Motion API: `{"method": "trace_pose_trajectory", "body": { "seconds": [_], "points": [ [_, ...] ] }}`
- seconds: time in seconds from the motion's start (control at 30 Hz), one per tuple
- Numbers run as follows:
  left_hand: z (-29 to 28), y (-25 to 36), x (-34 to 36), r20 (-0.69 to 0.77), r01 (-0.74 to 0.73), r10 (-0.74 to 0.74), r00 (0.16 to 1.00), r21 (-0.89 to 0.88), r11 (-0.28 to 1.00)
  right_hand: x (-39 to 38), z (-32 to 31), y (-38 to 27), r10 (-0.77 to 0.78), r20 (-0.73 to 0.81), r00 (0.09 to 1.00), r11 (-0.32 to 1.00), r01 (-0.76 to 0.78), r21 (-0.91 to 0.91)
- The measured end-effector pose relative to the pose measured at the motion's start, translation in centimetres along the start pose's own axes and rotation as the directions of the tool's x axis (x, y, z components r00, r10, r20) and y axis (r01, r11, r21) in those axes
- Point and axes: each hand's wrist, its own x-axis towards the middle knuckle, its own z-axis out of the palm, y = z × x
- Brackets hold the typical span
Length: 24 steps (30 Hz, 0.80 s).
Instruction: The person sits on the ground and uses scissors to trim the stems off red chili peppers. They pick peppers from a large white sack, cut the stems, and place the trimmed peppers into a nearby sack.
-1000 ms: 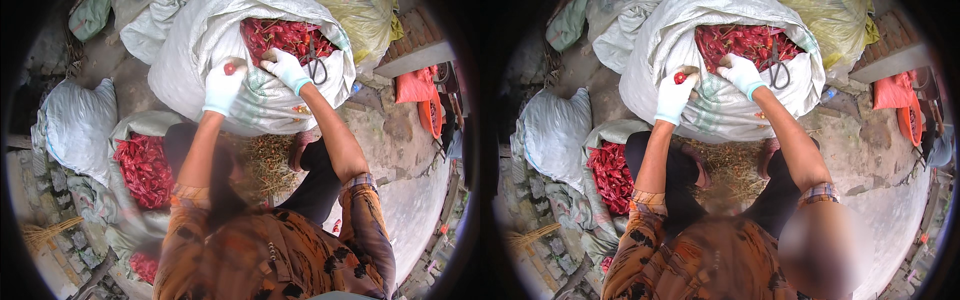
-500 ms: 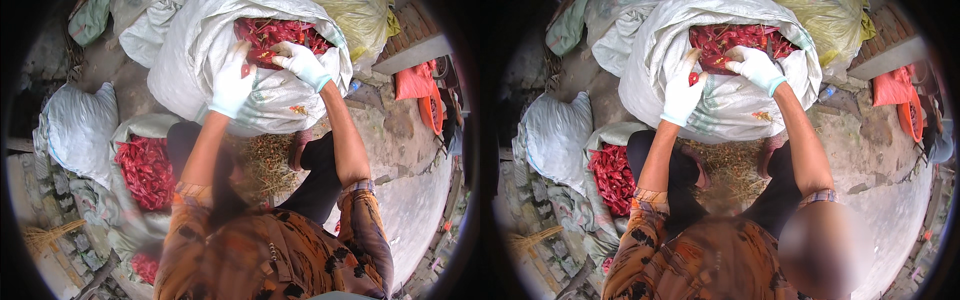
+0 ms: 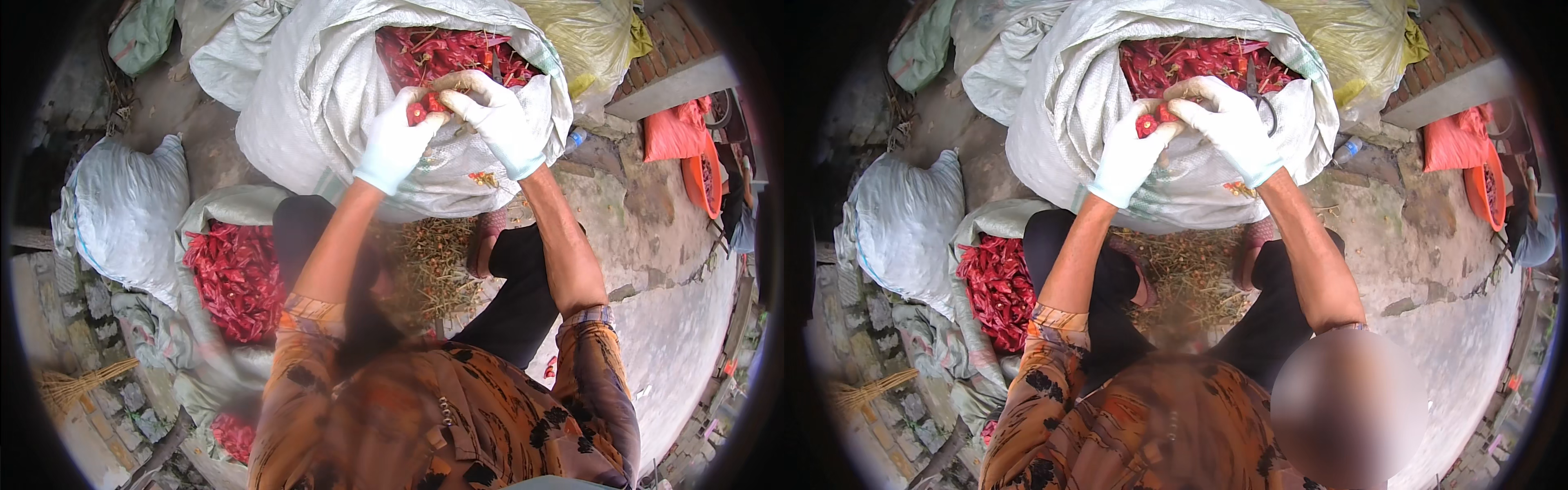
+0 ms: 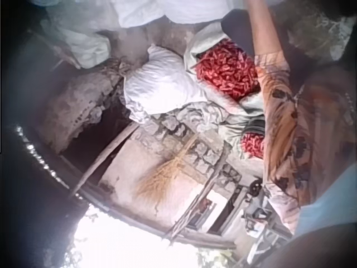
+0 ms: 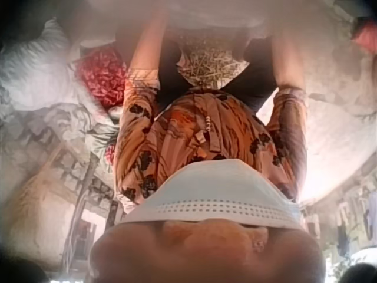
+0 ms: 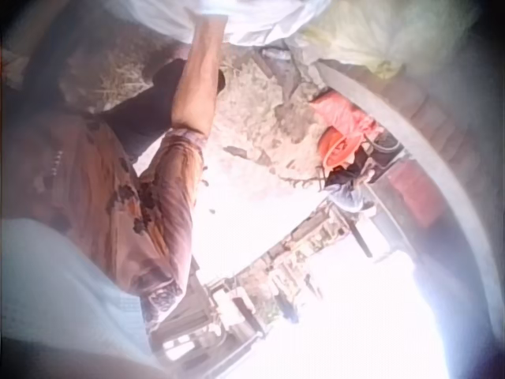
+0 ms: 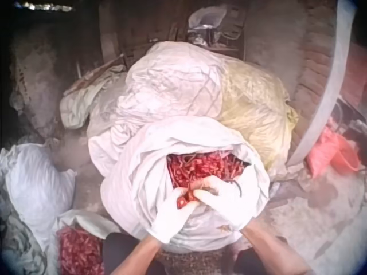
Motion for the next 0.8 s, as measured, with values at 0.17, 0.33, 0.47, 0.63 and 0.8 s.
{"method": "trace_pose_trajectory", "body": {
  "seconds": [0.17,0.33,0.47,0.63,0.8],
  "points": [
    [-0.1,0.5,-0.4,0.127,0.099,-0.07,0.989,-0.233,0.967,-0.7,0.5,-0.4,0.007,-0.045,0.999,0.997,-0.004,0.078],
    [0.1,1.1,-1.1,0.201,0.199,-0.124,0.972,-0.417,0.887,-0.6,0.7,-0.5,0.181,-0.015,0.983,0.921,-0.164,0.354],
    [-0.3,1.1,-1.1,0.265,0.24,-0.131,0.955,-0.437,0.867,-0.5,0.7,1.5,0.225,0.126,0.966,0.708,-0.251,0.66],
    [-1.1,1.2,-1.4,0.311,0.27,-0.142,0.94,-0.421,0.866,-0.6,1.3,1.2,0.325,0.242,0.914,0.458,-0.376,0.805],
    [-1.8,-0.1,-1.3,0.397,0.337,-0.141,0.907,-0.483,0.808,-0.8,1.6,1.8,0.261,0.354,0.898,0.344,-0.429,0.835]
  ]
}}
